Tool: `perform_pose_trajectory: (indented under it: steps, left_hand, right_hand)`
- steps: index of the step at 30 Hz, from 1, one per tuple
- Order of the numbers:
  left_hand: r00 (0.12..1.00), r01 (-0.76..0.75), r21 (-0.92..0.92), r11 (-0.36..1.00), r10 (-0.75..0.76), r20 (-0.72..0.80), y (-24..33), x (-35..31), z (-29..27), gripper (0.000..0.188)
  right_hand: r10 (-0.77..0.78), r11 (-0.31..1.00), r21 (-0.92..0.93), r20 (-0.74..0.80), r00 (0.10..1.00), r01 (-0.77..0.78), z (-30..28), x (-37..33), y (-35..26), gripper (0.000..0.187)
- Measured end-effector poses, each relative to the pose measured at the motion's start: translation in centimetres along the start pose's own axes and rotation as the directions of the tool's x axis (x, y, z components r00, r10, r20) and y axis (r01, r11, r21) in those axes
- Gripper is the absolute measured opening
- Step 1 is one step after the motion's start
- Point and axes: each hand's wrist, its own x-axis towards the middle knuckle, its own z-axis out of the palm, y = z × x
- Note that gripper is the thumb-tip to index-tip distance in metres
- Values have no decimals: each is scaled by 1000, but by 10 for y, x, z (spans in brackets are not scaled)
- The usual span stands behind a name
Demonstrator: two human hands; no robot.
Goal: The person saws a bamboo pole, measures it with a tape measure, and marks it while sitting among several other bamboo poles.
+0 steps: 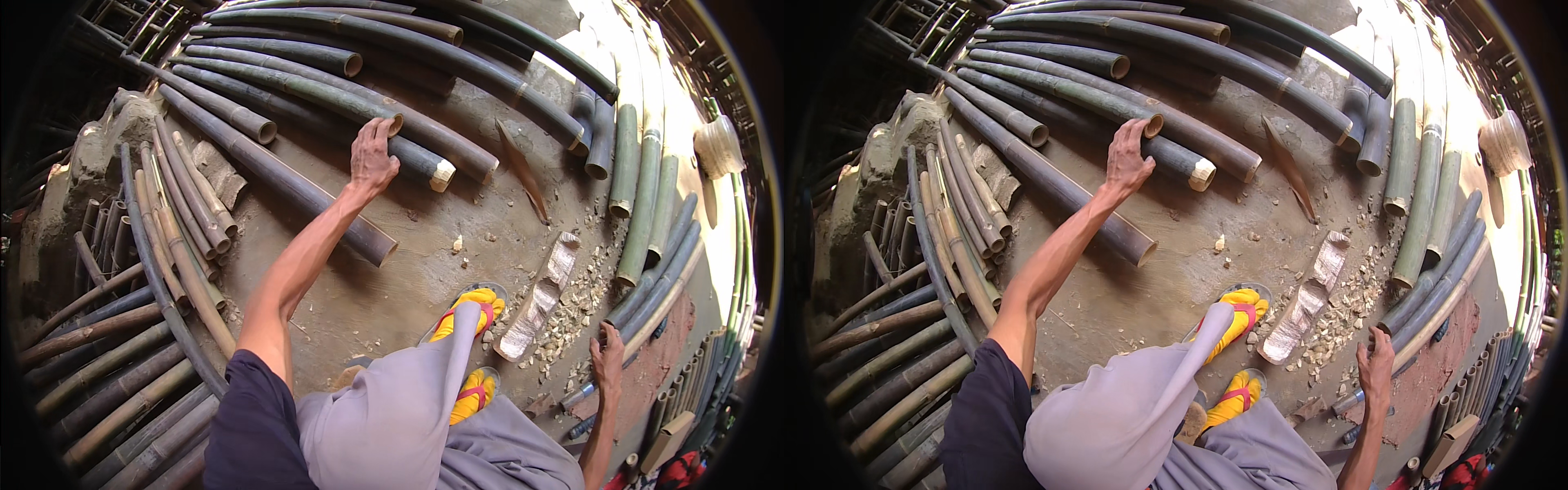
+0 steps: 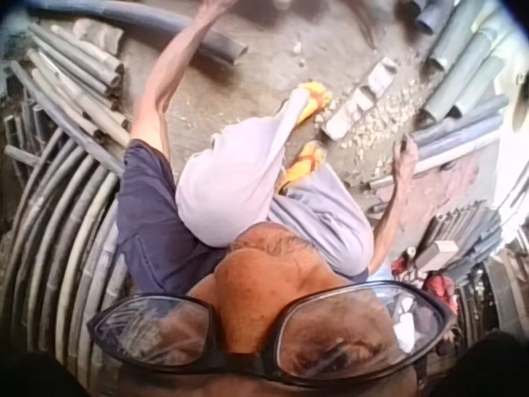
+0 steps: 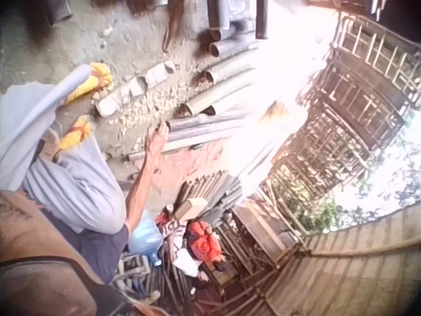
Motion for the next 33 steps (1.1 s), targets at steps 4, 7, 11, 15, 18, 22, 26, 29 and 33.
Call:
perform_pose_trajectory:
  steps: [4, 7, 11, 15, 18, 22, 26, 29, 33]
  left_hand:
    - [957, -194, 337, 921, 101, 273, -47, 63, 19, 41]
    - [856, -296, 361, 884, 78, 511, -51, 86, 22, 30]
    - [779, -351, 312, 883, 90, 621, -55, 85, 13, 26]
    - [620, -369, 236, 899, 49, 783, -56, 69, -1, 26]
    - [723, -372, 217, 902, 135, 678, -60, 53, -5, 25]
    - [908, -311, -15, 950, 301, 292, -45, 20, -3, 40]
    - [988, -60, -74, 995, 70, 138, -36, -55, -57, 49]
    - [996, 91, 156, 984, -91, -7, -70, -122, -107, 49]
    - [898, 439, 476, 762, -357, -257, -136, -224, -200, 55]
  right_hand:
    - [-66, 998, -12, 65, 996, 66, 20, 3, -4, 39]
    - [-45, 999, -4, 101, 994, 46, 29, 0, -12, 38]
    - [-44, 998, 44, 136, 990, 38, 45, -2, -3, 38]
    - [3, 998, 60, 159, 987, -13, 50, -7, -13, 38]
    - [-17, 998, 63, 154, 988, 7, 58, -12, -19, 37]
    - [-53, 998, 46, 144, 988, 47, 70, -21, -10, 36]
    - [-57, 998, 37, 119, 991, 53, 65, -34, -2, 38]
    - [-14, 1000, 20, 104, 994, 12, 63, -49, 13, 39]
    - [55, 998, -15, 147, 988, -53, 66, -70, 21, 37]
